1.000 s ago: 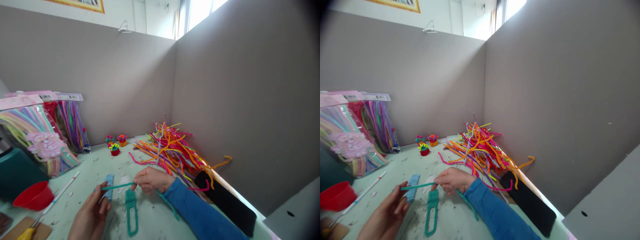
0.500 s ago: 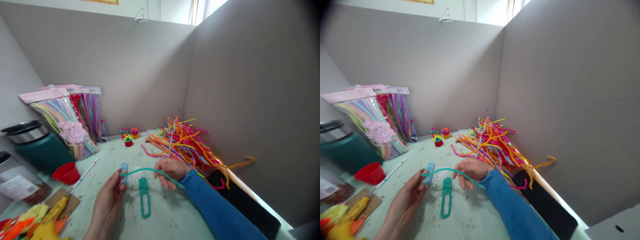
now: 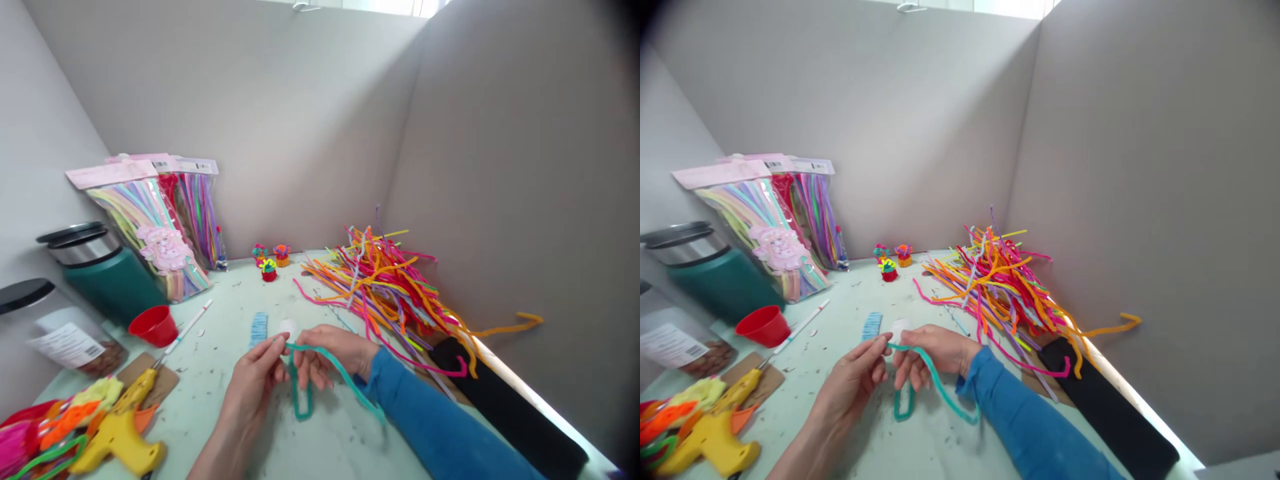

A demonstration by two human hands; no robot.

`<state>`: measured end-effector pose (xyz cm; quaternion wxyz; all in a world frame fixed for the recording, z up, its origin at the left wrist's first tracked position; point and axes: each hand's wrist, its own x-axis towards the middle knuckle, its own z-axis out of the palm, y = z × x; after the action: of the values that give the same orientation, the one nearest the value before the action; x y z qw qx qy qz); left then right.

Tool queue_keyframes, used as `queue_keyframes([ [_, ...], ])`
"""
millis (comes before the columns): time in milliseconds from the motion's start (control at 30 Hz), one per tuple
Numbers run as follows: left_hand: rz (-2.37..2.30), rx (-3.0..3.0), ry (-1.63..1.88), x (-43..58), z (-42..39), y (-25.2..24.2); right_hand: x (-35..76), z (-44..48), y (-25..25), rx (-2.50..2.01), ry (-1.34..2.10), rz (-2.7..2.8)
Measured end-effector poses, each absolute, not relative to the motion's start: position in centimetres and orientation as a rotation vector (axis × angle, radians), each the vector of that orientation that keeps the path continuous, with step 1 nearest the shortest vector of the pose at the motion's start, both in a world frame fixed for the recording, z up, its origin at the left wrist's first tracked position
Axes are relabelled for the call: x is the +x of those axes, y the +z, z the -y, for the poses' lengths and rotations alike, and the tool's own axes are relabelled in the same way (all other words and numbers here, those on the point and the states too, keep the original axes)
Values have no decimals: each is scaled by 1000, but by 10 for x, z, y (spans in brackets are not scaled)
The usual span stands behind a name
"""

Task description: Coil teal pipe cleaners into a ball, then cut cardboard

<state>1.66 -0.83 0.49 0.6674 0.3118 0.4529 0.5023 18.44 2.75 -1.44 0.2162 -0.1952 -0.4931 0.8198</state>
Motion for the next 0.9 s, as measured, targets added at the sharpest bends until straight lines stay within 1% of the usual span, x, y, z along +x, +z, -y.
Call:
queue_keyframes([
  [233, -1146, 846, 1055, 11, 1, -4, 193, -30, -11, -697, 2143, 1555],
  [267, -1206, 895, 1044, 9, 0, -4, 196, -31, -9, -783, 2051, 1627],
  [333, -1423, 1122, 990, 8, -1, -5, 201, -32, -7, -1043, 1724, 1758],
  [433, -1734, 1663, 739, 12, 5, -5, 203, -34, -9, -1355, 1238, 1818],
  [533, -1844, 2030, 418, 20, 14, -8, 197, -34, -14, -1490, 1012, 1834],
  [600, -1858, 2138, 295, 23, 18, -10, 193, -32, -16, -1563, 870, 1863],
  [733, -1856, 2188, 227, 23, 17, -14, 186, -27, -14, -1616, 715, 1931],
  [900, -1843, 2162, 235, 23, 14, -17, 183, -24, -10, -1627, 716, 1950],
])
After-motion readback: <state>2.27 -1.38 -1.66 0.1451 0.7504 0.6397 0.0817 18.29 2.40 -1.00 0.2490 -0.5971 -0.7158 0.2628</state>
